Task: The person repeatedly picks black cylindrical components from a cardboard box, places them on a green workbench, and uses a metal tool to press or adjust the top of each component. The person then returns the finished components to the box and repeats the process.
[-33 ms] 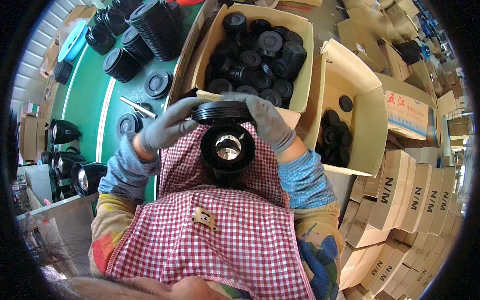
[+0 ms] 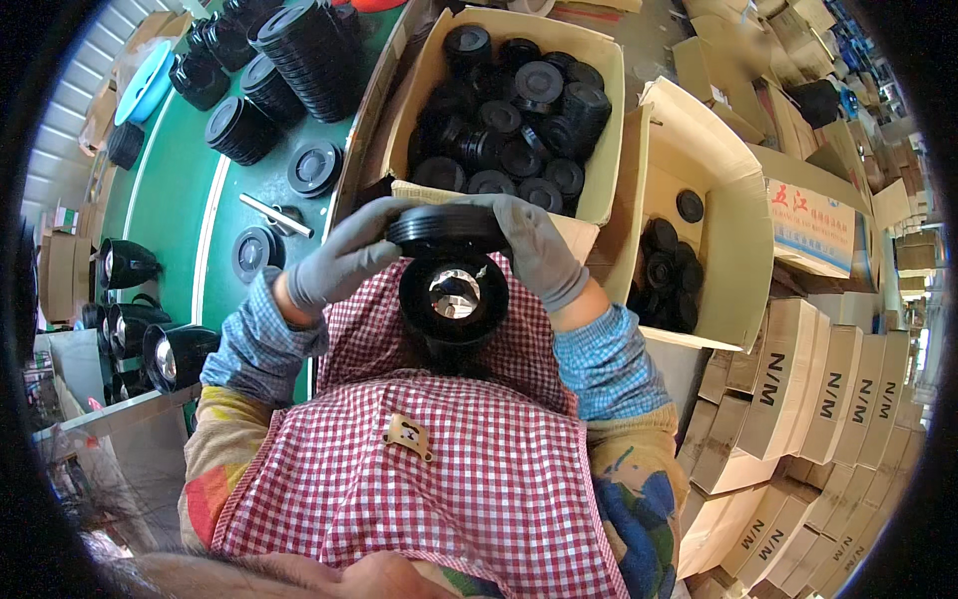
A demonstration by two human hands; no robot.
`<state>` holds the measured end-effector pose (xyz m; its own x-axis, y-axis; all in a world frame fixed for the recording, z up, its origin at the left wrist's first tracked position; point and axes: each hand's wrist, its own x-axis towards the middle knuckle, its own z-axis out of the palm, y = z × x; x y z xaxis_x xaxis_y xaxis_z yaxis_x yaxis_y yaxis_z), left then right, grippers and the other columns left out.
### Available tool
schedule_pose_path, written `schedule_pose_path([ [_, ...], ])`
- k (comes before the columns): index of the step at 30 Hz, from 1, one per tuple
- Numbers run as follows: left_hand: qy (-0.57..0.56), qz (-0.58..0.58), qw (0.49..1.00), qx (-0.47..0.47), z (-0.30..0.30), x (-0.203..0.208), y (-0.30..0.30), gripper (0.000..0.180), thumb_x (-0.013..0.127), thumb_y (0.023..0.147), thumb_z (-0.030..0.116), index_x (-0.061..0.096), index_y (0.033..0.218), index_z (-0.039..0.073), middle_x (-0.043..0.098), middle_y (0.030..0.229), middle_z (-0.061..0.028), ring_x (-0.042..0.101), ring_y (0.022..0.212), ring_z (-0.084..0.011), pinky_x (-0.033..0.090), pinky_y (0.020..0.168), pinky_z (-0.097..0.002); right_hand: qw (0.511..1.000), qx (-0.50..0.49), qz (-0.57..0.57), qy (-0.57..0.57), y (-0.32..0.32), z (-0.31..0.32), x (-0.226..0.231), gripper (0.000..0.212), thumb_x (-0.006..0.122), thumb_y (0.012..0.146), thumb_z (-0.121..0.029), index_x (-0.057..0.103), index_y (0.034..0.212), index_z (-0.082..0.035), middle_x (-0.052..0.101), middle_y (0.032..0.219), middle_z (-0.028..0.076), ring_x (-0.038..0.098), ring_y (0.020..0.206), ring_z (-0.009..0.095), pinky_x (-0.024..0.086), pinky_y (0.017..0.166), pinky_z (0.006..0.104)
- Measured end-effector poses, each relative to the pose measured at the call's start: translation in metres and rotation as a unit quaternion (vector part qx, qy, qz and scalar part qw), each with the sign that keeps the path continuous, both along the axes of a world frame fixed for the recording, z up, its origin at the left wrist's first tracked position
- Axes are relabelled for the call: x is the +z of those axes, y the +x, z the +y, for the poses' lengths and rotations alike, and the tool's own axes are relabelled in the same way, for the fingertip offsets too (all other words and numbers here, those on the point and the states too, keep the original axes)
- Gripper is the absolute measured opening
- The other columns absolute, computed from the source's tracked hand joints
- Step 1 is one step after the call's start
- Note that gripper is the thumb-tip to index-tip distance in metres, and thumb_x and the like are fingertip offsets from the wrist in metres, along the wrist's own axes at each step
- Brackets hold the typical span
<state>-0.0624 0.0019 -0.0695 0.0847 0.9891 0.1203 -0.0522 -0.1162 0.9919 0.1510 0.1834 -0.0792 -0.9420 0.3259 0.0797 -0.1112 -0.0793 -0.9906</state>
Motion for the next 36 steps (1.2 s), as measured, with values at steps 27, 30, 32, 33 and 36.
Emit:
schedule_pose_path([
  [27, 0.28, 0.175, 0.94, 0.084, 0.017, -0.078, 0.032, 0.026, 0.053, 0.101, 0.015, 0.071, 0.104, -0.002, 0.069, 0.114, -0.0195, 0.065, 0.113, -0.0356, 0.052, 0.1, -0.0441, 0.967, -0.041, 0.095, 0.235, 0.026, -0.032, -0.05, 0.011, 0.067, 0.079, -0.002, 0.076, 0.082, -0.006, 0.073, 0.106, 0.01, 0.064, 0.116, 0.028, 0.033, 0.118, 0.05],
  [30, 0.287, 0.182, 0.936, 0.094, 0.018, -0.079, 0.033, 0.026, 0.054, 0.1, 0.016, 0.071, 0.103, -0.003, 0.069, 0.114, -0.0195, 0.065, 0.113, -0.036, 0.052, 0.101, -0.0454, 0.964, -0.047, 0.087, 0.246, 0.022, -0.03, -0.047, 0.012, 0.066, 0.077, 0.002, 0.075, 0.08, -0.006, 0.073, 0.103, 0.009, 0.065, 0.114, 0.027, 0.035, 0.118, 0.0498],
  [32, 0.278, 0.164, 0.942, 0.094, 0.019, -0.076, 0.034, 0.026, 0.054, 0.1, 0.017, 0.071, 0.103, -0.003, 0.069, 0.114, -0.0194, 0.065, 0.113, -0.0363, 0.052, 0.101, -0.0459, 0.962, -0.053, 0.093, 0.253, 0.021, -0.03, -0.041, 0.012, 0.066, 0.076, 0.002, 0.074, 0.079, -0.006, 0.073, 0.102, 0.008, 0.066, 0.113, 0.026, 0.037, 0.118, 0.0495],
  [33, 0.272, 0.155, 0.945, 0.094, 0.018, -0.076, 0.035, 0.026, 0.055, 0.1, 0.017, 0.071, 0.103, -0.003, 0.069, 0.114, -0.0193, 0.065, 0.113, -0.0365, 0.052, 0.101, -0.0462, 0.962, -0.055, 0.092, 0.25, 0.021, -0.031, -0.043, 0.011, 0.067, 0.076, 0.002, 0.073, 0.078, -0.006, 0.073, 0.101, 0.008, 0.066, 0.113, 0.026, 0.037, 0.118, 0.0494],
  [36, 0.29, 0.181, 0.935, 0.097, 0.018, -0.081, 0.034, 0.027, 0.054, 0.101, 0.018, 0.071, 0.104, -0.003, 0.069, 0.115, -0.0194, 0.065, 0.113, -0.0364, 0.051, 0.101, -0.0462, 0.963, -0.057, 0.09, 0.247, 0.022, -0.031, -0.05, 0.01, 0.067, 0.076, 0.002, 0.072, 0.077, -0.007, 0.073, 0.101, 0.008, 0.066, 0.112, 0.026, 0.037, 0.118, 0.0492],
])
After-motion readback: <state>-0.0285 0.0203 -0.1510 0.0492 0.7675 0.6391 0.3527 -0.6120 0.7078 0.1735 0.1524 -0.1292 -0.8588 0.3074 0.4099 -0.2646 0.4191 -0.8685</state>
